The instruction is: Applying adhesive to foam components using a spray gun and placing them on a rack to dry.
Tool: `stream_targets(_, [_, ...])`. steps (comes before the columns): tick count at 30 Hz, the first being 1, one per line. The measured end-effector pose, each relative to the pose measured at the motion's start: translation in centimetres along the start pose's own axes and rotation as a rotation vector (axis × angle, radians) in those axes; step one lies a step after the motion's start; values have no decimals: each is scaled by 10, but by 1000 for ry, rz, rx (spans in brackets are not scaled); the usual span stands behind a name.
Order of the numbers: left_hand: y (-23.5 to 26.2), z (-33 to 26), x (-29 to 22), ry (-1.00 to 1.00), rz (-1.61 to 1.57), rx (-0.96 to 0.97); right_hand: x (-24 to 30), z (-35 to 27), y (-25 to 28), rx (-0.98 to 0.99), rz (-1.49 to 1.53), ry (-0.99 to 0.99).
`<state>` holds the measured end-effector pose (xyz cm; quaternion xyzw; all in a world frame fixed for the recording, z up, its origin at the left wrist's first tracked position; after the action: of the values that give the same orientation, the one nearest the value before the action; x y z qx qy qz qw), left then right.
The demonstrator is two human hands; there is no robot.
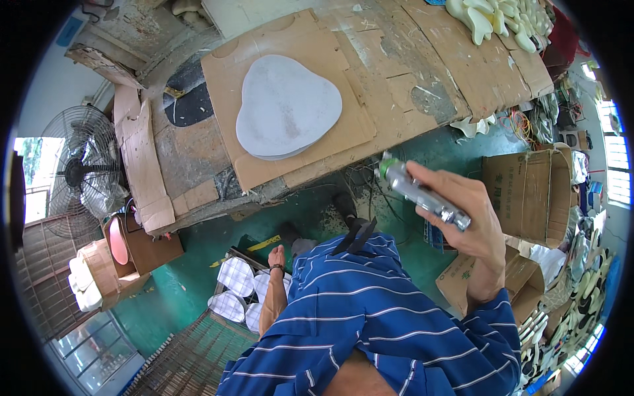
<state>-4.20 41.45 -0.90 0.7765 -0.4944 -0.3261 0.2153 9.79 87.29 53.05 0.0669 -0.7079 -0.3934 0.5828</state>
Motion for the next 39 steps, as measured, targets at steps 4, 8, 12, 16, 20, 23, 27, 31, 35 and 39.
stream_targets(4, [18,7,-53,-232,-240,-109,2,0,3,23,-2,47])
stream_targets(8, [49,7,-153,-614,-416,-359,4,-4,1,109,9,47])
stream_targets(12, [79,18,-263,-807,-344,-548,2,-7,-1,91,-20,45])
stream_targets(16, [93,46,-337,-810,-345,-616,0,-13,8,-59,-16,-5])
stream_targets(20, [102,53,-353,-673,-135,-775,0,-26,17,73,-48,-30])
stream_targets(23, [108,50,-352,-632,-48,-742,-5,-33,19,91,-52,10])
stream_targets(27, [112,52,-353,-652,-67,-766,-24,-34,21,-215,73,-234])
stream_targets(31, [106,73,-345,-643,-146,-768,-14,-27,1,21,58,-3])
stream_targets(35, [101,94,-330,-623,-422,-695,-8,-19,-9,-27,149,-47])
stream_targets(39, [97,90,-326,-589,-391,-731,-10,-21,0,34,169,41])
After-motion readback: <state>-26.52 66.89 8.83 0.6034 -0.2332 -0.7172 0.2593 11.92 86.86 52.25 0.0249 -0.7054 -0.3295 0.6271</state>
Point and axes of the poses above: each hand's wrist, its own z-axis towards the middle knuckle, its own y-axis out of the back of the hand, x = y × z, the point moved 3 cm from there along z, towards the middle knuckle, and after that the axes turned 2 degrees about -x, right-handed, at the moved point
